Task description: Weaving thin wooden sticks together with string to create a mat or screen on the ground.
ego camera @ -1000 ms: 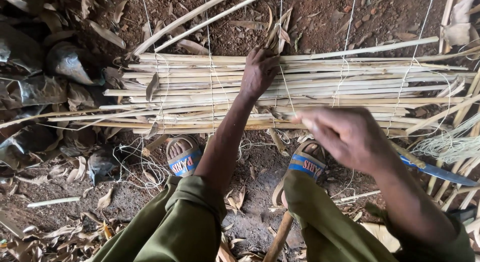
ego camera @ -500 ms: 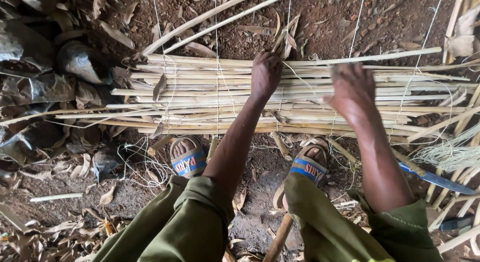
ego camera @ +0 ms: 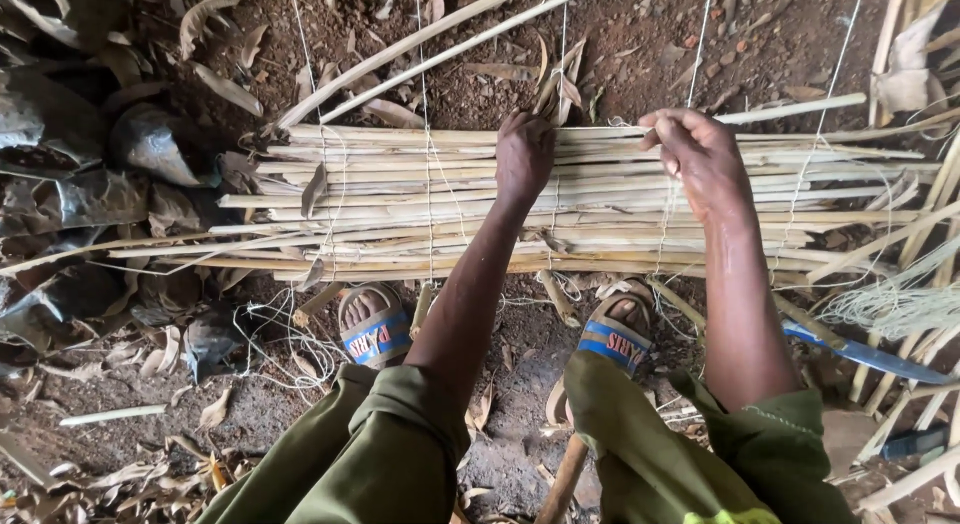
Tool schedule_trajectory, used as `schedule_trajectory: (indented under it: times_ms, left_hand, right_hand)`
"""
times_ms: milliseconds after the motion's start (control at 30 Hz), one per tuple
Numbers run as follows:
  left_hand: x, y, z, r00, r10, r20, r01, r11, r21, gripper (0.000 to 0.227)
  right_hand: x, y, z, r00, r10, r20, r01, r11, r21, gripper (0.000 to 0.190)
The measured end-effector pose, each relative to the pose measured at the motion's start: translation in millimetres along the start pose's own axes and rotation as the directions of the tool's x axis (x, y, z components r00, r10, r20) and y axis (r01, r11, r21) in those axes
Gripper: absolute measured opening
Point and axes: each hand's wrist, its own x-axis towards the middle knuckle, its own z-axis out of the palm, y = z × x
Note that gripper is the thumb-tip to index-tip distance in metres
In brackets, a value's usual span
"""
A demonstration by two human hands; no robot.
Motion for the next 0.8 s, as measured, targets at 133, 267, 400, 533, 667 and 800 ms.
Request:
schedule_trajectory:
  times_ms: [133,267,400,533,667,800]
  left_hand:
    - [1,2,3,0.999,0.007,-0.048,-0.007,1.0,0.001,0.012]
    - [3,9,-1,0.998,0.012,-0.063,-0.012,1.0,-0.005,0.013]
    - [3,17,-9,0.997,0.018,-0.07,-0.018,1.0,-0.003,0.015]
    - [11,35,-26,0.996,0.047,-0.076,-0.052,0.997,-0.061,0.013]
    - [2,29,-26,0.998,0.046,-0.054,-0.047,0.999,-0.016,0.013]
    - [4,34,-28,0.998,0.047,-0.05,-0.047,0.999,-0.017,0.015]
  right_hand:
    - [16,12,34,0.995,-0.092,0.03,0.095,0.984,-0.151,0.033]
    - [60,81,64,0.964,-0.251,-0.089,0.18,0.859,-0.478,0.009]
    - [98,138,66,0.904,-0.419,-0.079,0.197,0.574,-0.795,0.013]
    - [114,136,73,0.924,-0.372,-0.091,0.197,0.666,-0.719,0.009]
    - [118,154,85,0.937,-0.338,-0.083,0.178,0.67,-0.721,0.007]
    - [116,144,88,0.968,-0.232,-0.101,0.078,0.652,-0.754,0.005]
